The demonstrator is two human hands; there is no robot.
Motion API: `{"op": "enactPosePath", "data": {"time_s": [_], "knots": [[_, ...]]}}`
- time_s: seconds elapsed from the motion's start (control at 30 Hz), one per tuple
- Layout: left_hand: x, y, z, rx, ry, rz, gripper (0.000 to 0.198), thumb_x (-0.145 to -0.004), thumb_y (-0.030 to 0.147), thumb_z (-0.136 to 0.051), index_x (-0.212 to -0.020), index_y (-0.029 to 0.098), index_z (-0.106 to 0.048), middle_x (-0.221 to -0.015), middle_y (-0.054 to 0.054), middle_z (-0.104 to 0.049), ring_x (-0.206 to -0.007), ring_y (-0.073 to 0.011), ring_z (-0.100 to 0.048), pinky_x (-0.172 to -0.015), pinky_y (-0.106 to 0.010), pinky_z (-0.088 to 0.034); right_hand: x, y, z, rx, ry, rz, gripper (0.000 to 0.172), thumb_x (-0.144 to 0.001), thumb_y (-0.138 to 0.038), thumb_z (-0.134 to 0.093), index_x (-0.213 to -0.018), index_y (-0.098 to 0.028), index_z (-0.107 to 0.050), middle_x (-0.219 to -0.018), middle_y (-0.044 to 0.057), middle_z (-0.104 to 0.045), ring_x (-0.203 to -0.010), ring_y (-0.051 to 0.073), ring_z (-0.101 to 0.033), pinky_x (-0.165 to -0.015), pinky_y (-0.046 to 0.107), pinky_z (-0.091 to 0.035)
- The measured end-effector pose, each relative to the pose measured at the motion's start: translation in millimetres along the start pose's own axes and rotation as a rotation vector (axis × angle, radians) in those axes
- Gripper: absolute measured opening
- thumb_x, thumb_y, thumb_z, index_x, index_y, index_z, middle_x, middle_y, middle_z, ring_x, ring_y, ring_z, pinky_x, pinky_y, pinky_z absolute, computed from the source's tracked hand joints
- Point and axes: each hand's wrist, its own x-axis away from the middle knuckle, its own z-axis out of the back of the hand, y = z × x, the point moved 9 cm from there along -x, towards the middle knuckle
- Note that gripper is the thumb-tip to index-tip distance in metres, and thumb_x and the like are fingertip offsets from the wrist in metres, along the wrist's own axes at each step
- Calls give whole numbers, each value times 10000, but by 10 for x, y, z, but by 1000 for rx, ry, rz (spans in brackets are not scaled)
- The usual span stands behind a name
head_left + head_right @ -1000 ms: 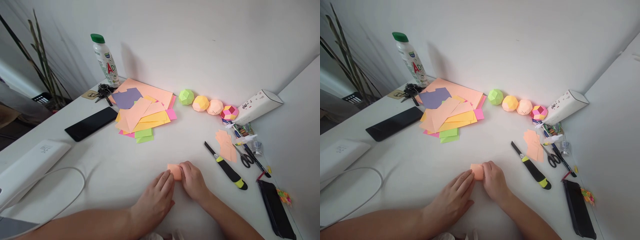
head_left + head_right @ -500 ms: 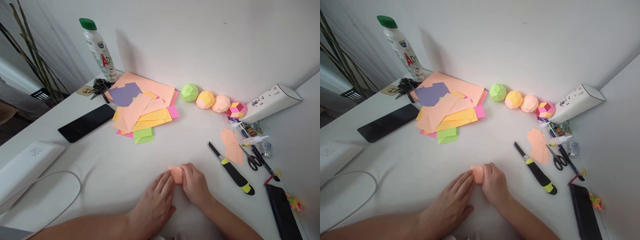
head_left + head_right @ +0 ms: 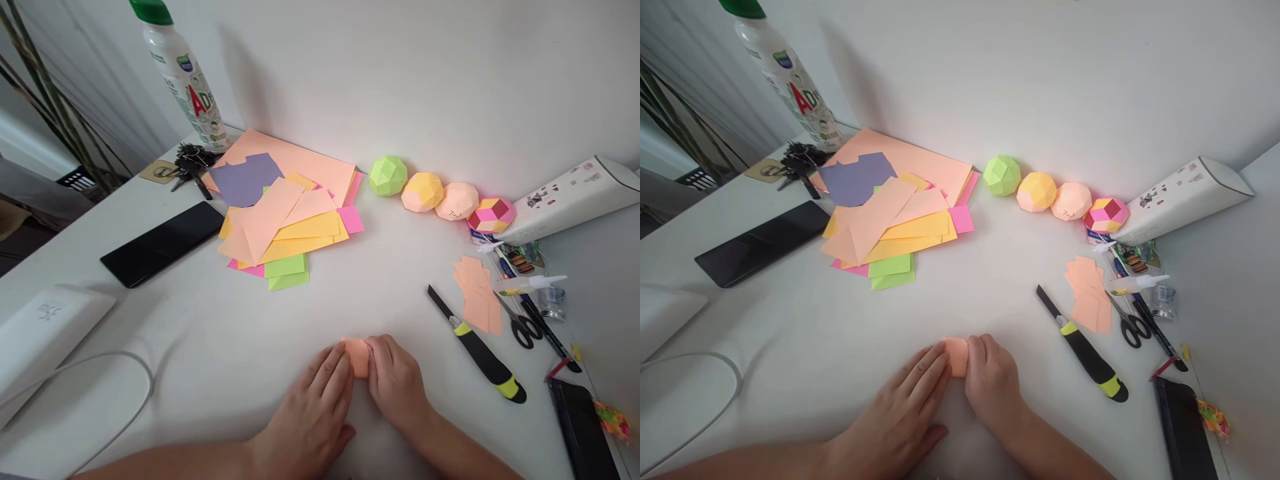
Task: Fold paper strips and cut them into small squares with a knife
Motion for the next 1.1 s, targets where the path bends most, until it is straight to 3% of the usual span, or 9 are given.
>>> {"op": "enactPosePath", "data": {"time_s": [0.37,0.9,1.1], "knots": [[9,3,17,-36,11,-13,619,-875,530,-486,-1257,45,-530,-1333,-166,-512,-1326,-301,-340,-1106,-396,-241,13,-5,-13,17,-3,-6,235,-867,-42,-353,-850,-169,-550,-644,20,-546,-557,136,-503,-491,242,-362],[35,7,-46,-15,-52,-17,630,-898,509,-443,-1322,44,-469,-1379,-176,-464,-1343,-303,-316,-1098,-405,-285,7,-43,-3,85,15,7,234,-863,-28,-363,-828,-163,-551,-614,11,-516,-520,135,-471,-470,248,-345],[35,-4,-115,-12,-127,-9,656,-895,528,-437,-1353,58,-443,-1414,-179,-421,-1351,-315,-303,-1093,-429,-294,27,-43,-26,101,-3,8,221,-859,-35,-371,-835,-164,-549,-625,12,-522,-526,138,-465,-481,252,-355]]}}
